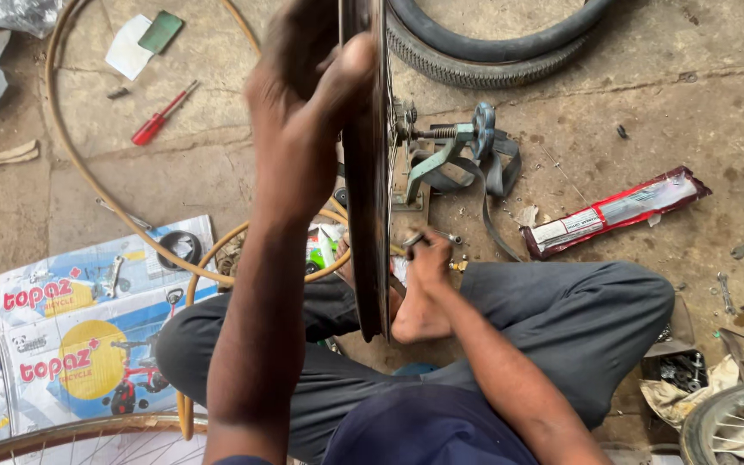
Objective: The person is repairing a bicycle wheel by adjusting spokes on the rim with a tool and by hand while the wheel is mounted in a truing stand.
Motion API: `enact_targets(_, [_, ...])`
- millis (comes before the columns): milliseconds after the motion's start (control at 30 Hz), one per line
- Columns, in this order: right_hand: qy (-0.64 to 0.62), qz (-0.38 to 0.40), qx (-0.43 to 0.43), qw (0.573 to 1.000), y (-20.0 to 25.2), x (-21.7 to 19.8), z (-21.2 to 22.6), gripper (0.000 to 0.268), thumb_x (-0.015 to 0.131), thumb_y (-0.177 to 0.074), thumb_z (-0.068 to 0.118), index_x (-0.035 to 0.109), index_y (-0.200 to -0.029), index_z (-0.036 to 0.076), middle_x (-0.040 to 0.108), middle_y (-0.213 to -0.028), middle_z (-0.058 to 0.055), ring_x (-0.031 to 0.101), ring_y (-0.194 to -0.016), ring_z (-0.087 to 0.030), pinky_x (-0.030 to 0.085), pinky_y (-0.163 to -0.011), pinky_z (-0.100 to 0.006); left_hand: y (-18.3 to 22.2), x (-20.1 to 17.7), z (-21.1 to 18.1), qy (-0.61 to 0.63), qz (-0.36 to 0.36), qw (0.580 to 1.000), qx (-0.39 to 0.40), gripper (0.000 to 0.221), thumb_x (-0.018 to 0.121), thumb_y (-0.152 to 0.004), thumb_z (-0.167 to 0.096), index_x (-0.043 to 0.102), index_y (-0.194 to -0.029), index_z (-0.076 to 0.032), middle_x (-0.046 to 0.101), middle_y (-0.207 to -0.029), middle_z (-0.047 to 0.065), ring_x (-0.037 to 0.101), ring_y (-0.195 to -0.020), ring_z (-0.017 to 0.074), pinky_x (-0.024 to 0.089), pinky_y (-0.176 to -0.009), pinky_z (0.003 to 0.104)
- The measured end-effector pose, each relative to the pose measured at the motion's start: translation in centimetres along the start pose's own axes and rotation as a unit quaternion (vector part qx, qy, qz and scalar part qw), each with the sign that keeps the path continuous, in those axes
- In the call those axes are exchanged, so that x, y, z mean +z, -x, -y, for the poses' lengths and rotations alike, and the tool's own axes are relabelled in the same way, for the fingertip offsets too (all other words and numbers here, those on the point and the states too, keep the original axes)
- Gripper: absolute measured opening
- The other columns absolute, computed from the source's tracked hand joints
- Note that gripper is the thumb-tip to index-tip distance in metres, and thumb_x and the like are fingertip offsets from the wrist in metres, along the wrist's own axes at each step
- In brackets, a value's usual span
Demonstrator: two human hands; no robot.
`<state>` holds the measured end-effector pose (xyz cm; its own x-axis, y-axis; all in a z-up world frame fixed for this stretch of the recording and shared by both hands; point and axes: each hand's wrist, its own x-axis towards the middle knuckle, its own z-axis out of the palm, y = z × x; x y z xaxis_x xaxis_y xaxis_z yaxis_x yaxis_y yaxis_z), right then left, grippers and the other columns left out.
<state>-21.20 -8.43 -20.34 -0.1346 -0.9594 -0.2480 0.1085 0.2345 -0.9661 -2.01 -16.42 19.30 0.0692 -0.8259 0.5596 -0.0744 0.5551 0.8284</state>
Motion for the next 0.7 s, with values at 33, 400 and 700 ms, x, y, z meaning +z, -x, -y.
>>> enact_targets(33, [-0.106, 0.0, 0.068, 0.992, -1.0, -0.4, 0.6, 0.024, 0.065, -0.096, -0.001, 0.077, -0.116, 0.002, 0.071, -0.087, -0.013, 0.064, -0.07, -0.023, 0.053, -0.064, -0.037, -0.1, 0.5, -0.7, 0.018, 0.004, 1.0, -0.025, 0.053, 0.067, -0.109, -0.031, 0.052, -0.146, 0.004, 0.065, -0.137, 0.02, 0.065, -0.128, 0.0274, 0.054, -0.113, 0.04])
enact_targets(400, [-0.273, 0.017, 0.143, 0.951, -1.7, -5.1, 11.0, 0.053, 0.05, -0.1, 0.001, 0.044, -0.153, 0.004, 0.071, -0.112, -0.019, 0.073, -0.094, -0.031, 0.062, -0.077, -0.041, 27.5, -0.3, 9.5, -0.019, -0.076, 0.982, -0.172, 0.021, 0.065, -0.097, -0.019, 0.067, -0.107, -0.001, 0.072, -0.09, 0.009, 0.064, -0.076, 0.0194, 0.05, -0.073, 0.035])
enact_targets(700, [-0.203, 0.037, 0.093, 0.974, 1.1, -4.4, 13.4, 0.044, 0.051, -0.104, 0.007, 0.05, -0.147, 0.002, 0.071, -0.112, -0.017, 0.072, -0.087, -0.026, 0.062, -0.072, -0.039, 32.8, -1.1, 20.5, -0.253, -0.112, 0.859, -0.431, 0.022, 0.072, -0.092, -0.014, 0.073, -0.1, 0.007, 0.072, -0.079, 0.013, 0.069, -0.069, 0.0162, 0.054, -0.068, 0.029])
